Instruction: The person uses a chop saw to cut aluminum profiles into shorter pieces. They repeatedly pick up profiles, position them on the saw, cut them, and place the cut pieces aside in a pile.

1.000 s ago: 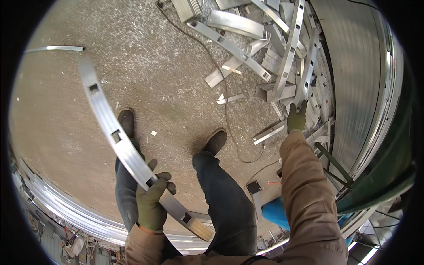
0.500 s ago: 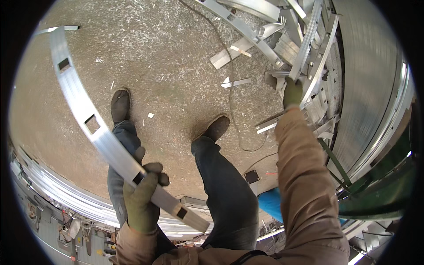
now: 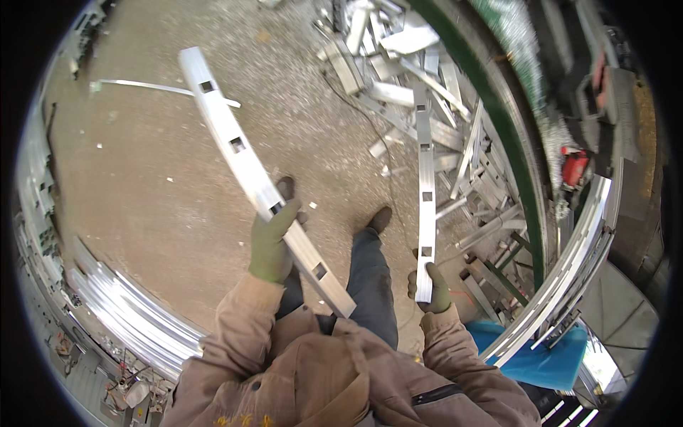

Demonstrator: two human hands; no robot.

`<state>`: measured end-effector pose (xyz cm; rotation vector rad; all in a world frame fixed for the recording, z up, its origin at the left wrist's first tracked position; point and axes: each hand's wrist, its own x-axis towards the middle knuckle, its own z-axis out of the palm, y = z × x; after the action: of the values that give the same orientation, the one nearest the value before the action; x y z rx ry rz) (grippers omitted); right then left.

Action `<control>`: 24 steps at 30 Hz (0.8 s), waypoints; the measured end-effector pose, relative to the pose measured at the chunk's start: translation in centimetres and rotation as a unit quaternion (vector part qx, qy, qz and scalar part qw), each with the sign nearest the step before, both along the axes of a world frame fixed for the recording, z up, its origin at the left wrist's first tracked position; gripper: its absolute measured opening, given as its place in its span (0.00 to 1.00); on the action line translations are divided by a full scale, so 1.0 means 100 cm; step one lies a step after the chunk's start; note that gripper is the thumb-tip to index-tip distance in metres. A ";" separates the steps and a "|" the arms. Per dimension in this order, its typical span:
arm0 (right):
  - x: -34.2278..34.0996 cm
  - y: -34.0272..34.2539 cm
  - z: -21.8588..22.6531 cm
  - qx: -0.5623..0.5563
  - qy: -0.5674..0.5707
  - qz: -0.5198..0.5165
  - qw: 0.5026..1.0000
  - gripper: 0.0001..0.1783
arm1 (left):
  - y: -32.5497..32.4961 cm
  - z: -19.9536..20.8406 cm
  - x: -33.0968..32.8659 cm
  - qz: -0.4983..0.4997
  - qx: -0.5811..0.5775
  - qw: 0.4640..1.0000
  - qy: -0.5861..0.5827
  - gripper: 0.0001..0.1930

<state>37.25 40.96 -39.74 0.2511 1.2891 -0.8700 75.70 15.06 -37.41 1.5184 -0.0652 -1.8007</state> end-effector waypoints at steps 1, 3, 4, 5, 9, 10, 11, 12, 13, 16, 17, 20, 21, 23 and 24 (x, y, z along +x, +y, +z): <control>0.017 -0.003 0.029 -0.025 -0.017 0.015 0.999 0.47 | -0.010 0.028 0.012 0.005 -0.027 0.999 0.022 0.43; 0.051 -0.016 0.086 -0.053 -0.050 0.040 0.997 0.45 | -0.030 0.082 0.035 0.016 -0.081 0.993 0.080 0.42; 0.068 -0.023 0.115 -0.071 -0.070 0.046 0.994 0.43 | -0.035 0.109 0.048 0.005 -0.080 0.993 0.086 0.32; 0.084 -0.033 0.141 -0.099 -0.075 0.060 0.990 0.42 | -0.041 0.133 0.055 0.005 -0.092 0.992 0.080 0.33; 0.130 -0.081 0.228 -0.201 -0.022 0.134 0.970 0.39 | -0.073 0.214 0.065 -0.032 -0.149 0.982 0.116 0.35; 0.138 -0.093 0.245 -0.216 0.001 0.154 0.964 0.38 | -0.082 0.228 0.065 -0.055 -0.158 0.979 0.119 0.34; 0.145 -0.106 0.260 -0.212 0.020 0.163 0.963 0.34 | -0.089 0.241 0.062 -0.065 -0.190 0.968 0.149 0.35; 0.155 -0.119 0.271 -0.234 0.048 0.165 0.957 0.32 | -0.097 0.254 0.062 -0.078 -0.223 0.955 0.181 0.36; 0.159 -0.124 0.288 -0.254 0.076 0.167 0.950 0.31 | -0.100 0.272 0.059 -0.116 -0.257 0.942 0.183 0.38; 0.174 -0.149 0.318 -0.308 0.126 0.162 0.929 0.28 | -0.110 0.308 0.049 -0.138 -0.325 0.900 0.255 0.40; 0.178 -0.155 0.326 -0.327 0.144 0.166 0.919 0.27 | -0.111 0.320 0.046 -0.141 -0.353 0.879 0.288 0.39; 0.186 -0.167 0.345 -0.368 0.170 0.172 0.898 0.25 | -0.110 0.351 0.040 -0.162 -0.384 0.837 0.354 0.33; 0.190 -0.171 0.349 -0.371 0.180 0.170 0.895 0.25 | -0.113 0.357 0.040 -0.173 -0.380 0.827 0.376 0.30; 0.193 -0.173 0.356 -0.386 0.168 0.159 0.893 0.25 | -0.116 0.370 0.038 -0.198 -0.373 0.804 0.418 0.25; 0.194 -0.175 0.359 -0.390 0.156 0.156 0.894 0.25 | -0.116 0.374 0.037 -0.203 -0.375 0.805 0.412 0.25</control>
<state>56.67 23.50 -3.88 -0.7427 1.1233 -1.1007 79.38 3.43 0.02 0.1016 -0.6286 -2.2329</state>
